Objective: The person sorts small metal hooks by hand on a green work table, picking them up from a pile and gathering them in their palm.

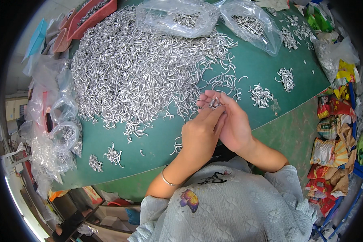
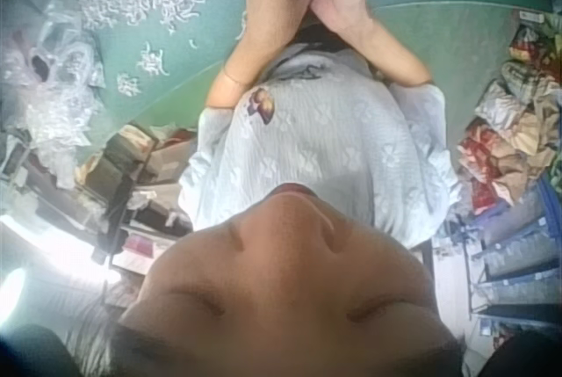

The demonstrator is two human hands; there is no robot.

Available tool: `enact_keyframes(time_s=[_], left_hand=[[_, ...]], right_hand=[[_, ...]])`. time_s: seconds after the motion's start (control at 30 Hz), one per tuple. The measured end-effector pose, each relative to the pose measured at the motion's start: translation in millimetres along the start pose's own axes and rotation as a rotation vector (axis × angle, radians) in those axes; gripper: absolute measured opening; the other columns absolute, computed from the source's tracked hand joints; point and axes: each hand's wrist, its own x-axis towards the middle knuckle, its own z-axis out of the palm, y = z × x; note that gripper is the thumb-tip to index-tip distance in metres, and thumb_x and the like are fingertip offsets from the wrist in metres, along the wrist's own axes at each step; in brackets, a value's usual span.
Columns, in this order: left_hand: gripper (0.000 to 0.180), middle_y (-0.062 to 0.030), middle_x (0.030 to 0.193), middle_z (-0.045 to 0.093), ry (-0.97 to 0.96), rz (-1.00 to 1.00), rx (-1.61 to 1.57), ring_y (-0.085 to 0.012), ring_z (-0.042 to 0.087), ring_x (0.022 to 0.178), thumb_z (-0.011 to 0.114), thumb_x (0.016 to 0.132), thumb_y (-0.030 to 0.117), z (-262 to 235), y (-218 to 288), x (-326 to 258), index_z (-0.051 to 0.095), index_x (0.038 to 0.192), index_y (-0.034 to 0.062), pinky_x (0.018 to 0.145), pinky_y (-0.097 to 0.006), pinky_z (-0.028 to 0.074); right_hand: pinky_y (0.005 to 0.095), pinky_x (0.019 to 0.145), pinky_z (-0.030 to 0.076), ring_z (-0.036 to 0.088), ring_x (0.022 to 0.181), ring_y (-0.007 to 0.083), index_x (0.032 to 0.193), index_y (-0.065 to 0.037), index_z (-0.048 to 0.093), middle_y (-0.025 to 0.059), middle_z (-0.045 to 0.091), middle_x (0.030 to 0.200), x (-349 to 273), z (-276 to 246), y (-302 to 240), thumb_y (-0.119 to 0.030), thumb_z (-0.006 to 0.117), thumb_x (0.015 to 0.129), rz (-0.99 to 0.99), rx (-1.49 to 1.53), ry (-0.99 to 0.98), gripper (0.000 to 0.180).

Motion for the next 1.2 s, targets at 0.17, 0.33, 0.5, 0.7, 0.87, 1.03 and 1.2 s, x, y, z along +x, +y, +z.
enact_keyframes(time_s=[0.17,0.33,0.5,0.7,0.87,1.03,1.2], left_hand=[[0.009,-0.0054,0.068,0.057,0.133,0.048,-0.290,-0.0128,0.053,0.053,0.061,0.083,0.004,3,-6,2,0.062,0.089,-0.0019,0.047,-0.027,0.044],[0.015,-0.0054,0.061,0.048,-0.122,-0.560,-1.528,-0.0064,0.034,0.042,0.049,0.090,0.012,-25,-5,11,0.051,0.082,-0.0007,0.036,-0.019,0.024],[0.007,-0.0082,0.068,0.059,-0.078,-0.507,-0.980,-0.0131,0.051,0.051,0.058,0.086,0.005,-18,-10,2,0.059,0.087,-0.0015,0.043,-0.021,0.036],[0.016,-0.0104,0.083,0.067,0.024,-0.143,-0.207,-0.0155,0.064,0.071,0.066,0.078,-0.001,-1,3,-3,0.064,0.093,-0.0016,0.066,-0.026,0.050],[0.016,-0.0133,0.084,0.067,0.045,-0.066,-0.088,-0.0195,0.065,0.071,0.067,0.077,-0.003,1,-2,-4,0.065,0.092,-0.0011,0.066,-0.027,0.050],[0.012,-0.0087,0.075,0.065,0.172,-0.031,-0.229,-0.0137,0.061,0.065,0.064,0.079,-0.003,0,-2,-1,0.064,0.091,-0.0022,0.058,-0.024,0.048],[0.009,-0.0131,0.078,0.051,-0.060,-0.375,-1.349,-0.0107,0.039,0.052,0.049,0.083,0.006,-16,-14,1,0.046,0.082,-0.0018,0.042,-0.019,0.034]], right_hand=[[0.0359,0.096,0.040,0.051,0.106,0.0220,0.113,0.001,0.051,0.0112,0.055,0.109,-2,0,-3,-0.025,0.040,0.097,0.033,0.031,0.033,0.032],[0.0355,0.097,0.038,0.051,0.105,0.0217,0.111,0.001,0.052,0.0106,0.054,0.108,2,-9,-5,-0.026,0.042,0.096,0.011,0.130,0.030,0.032],[0.0359,0.098,0.038,0.051,0.105,0.0217,0.112,0.001,0.051,0.0107,0.054,0.108,1,-6,-4,-0.026,0.042,0.096,-0.018,0.101,-0.014,0.033],[0.0364,0.098,0.039,0.050,0.110,0.0234,0.118,0.002,0.048,0.0112,0.054,0.113,-3,0,-3,-0.026,0.040,0.096,-0.047,-0.036,0.055,0.035],[0.0357,0.095,0.040,0.051,0.105,0.0212,0.114,0.002,0.051,0.0122,0.055,0.111,-2,-3,1,-0.026,0.041,0.097,-0.098,-0.035,0.023,0.034],[0.0356,0.094,0.040,0.052,0.103,0.0208,0.113,0.001,0.052,0.0110,0.055,0.107,-4,0,0,-0.025,0.041,0.097,-0.050,0.029,0.048,0.033],[0.0333,0.088,0.041,0.052,0.096,0.0178,0.110,-0.001,0.053,0.0069,0.054,0.099,-5,-5,1,-0.024,0.042,0.096,0.021,0.142,0.058,0.028]])
